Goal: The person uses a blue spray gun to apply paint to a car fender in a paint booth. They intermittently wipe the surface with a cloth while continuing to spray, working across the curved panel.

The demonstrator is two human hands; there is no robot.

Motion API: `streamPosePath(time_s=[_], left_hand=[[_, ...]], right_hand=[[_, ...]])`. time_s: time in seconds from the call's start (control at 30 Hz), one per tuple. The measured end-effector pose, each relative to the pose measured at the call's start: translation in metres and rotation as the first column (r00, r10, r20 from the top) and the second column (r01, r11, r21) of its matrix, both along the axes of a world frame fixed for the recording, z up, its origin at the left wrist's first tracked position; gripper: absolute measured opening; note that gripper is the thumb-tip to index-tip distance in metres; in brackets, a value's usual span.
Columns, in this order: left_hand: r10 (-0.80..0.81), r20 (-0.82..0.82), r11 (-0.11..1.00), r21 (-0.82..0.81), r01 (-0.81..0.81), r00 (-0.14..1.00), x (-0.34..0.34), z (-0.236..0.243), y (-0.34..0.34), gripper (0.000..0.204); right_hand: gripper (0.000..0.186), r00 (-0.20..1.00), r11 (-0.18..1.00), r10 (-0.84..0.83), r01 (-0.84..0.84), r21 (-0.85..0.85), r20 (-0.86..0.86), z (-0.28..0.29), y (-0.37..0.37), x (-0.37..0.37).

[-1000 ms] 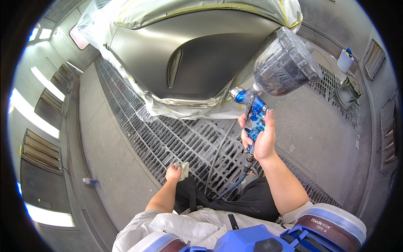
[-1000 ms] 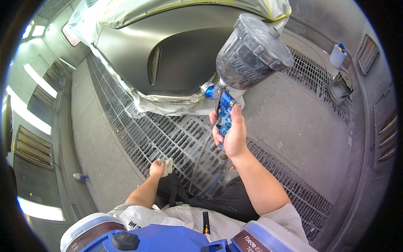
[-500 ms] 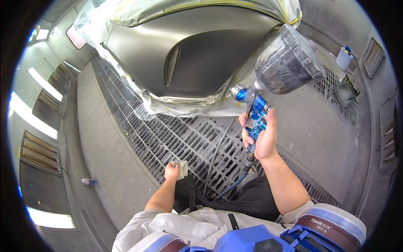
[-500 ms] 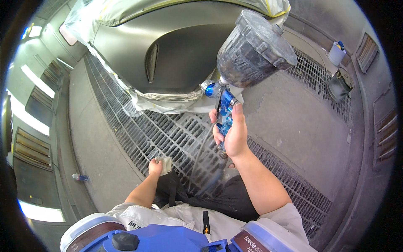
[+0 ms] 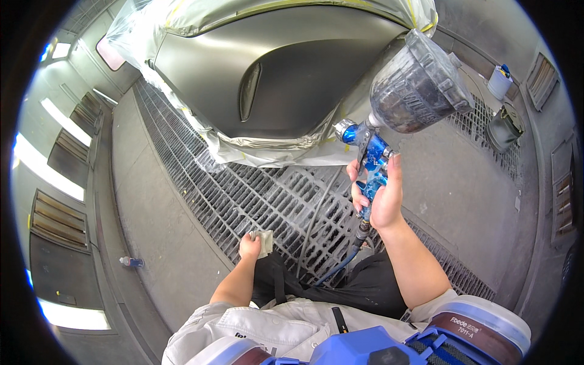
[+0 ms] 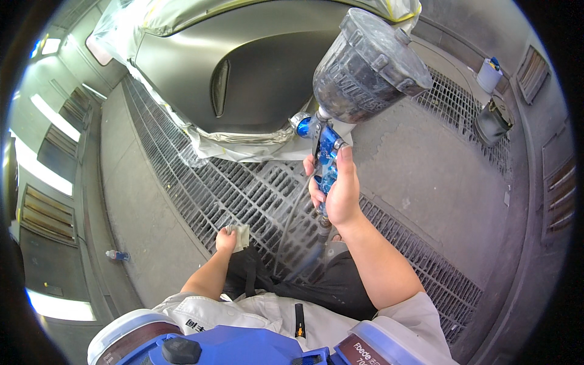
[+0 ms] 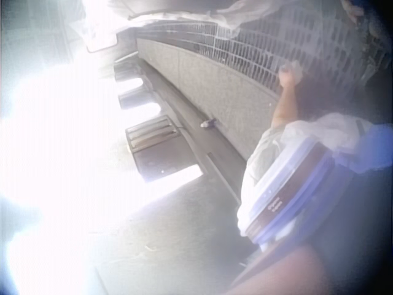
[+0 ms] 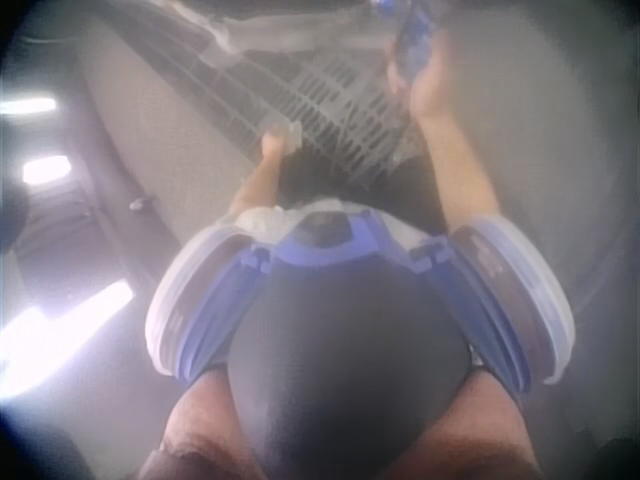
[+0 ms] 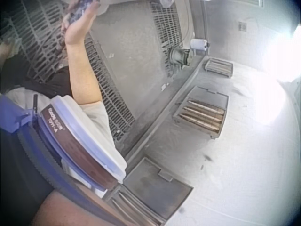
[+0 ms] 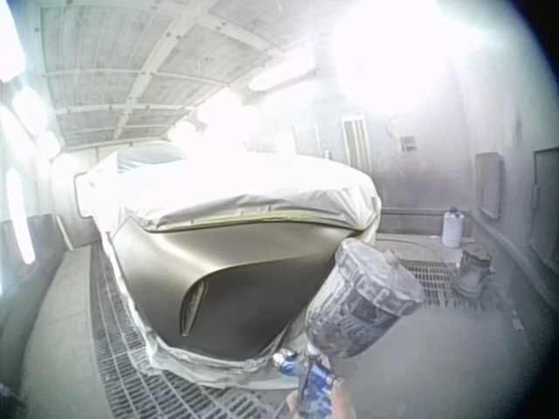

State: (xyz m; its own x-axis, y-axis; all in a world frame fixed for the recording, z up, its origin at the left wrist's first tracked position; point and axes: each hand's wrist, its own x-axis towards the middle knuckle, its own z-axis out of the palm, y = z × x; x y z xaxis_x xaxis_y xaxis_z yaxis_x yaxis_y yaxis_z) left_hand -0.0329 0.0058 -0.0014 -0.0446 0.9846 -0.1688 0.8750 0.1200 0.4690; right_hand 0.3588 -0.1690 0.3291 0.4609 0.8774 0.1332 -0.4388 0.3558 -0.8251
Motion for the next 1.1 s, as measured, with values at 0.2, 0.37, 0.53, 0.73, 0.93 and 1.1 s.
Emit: streamPosePath(time_s=[0.2,0.37,0.53,0.73,0.93,1.1], left_hand=[[0.003,-0.021,1.000,-0.003,-0.003,1.000,0.002,0.002,0.001,0.038],[0.002,-0.012,1.000,-0.020,-0.003,1.000,0.005,0.008,-0.002,0.039],[0.010,0.013,1.000,-0.019,-0.010,1.000,0.006,0.011,-0.003,0.039],[0.012,-0.003,1.000,-0.016,-0.012,1.000,0.007,0.009,-0.003,0.040],[-0.005,-0.026,1.000,-0.009,0.004,1.000,0.006,0.004,0.002,0.041],[0.010,-0.012,1.000,-0.009,-0.010,1.000,0.009,0.006,0.000,0.040]], right_hand=[[0.079,0.999,0.999,0.020,-0.018,0.037,-0.040,-0.001,-0.002,0.001],[0.079,0.999,0.999,0.021,-0.019,0.048,-0.041,-0.001,-0.003,0.002],[0.079,0.999,0.999,0.010,-0.009,0.038,-0.035,0.000,-0.003,0.003],[0.081,1.000,1.000,-0.007,0.007,0.012,-0.023,-0.001,-0.001,0.002],[0.081,1.000,1.000,-0.014,0.014,0.021,0.002,-0.001,-0.001,0.001],[0.081,1.000,1.000,-0.015,0.015,0.023,0.002,-0.002,-0.002,0.002]])
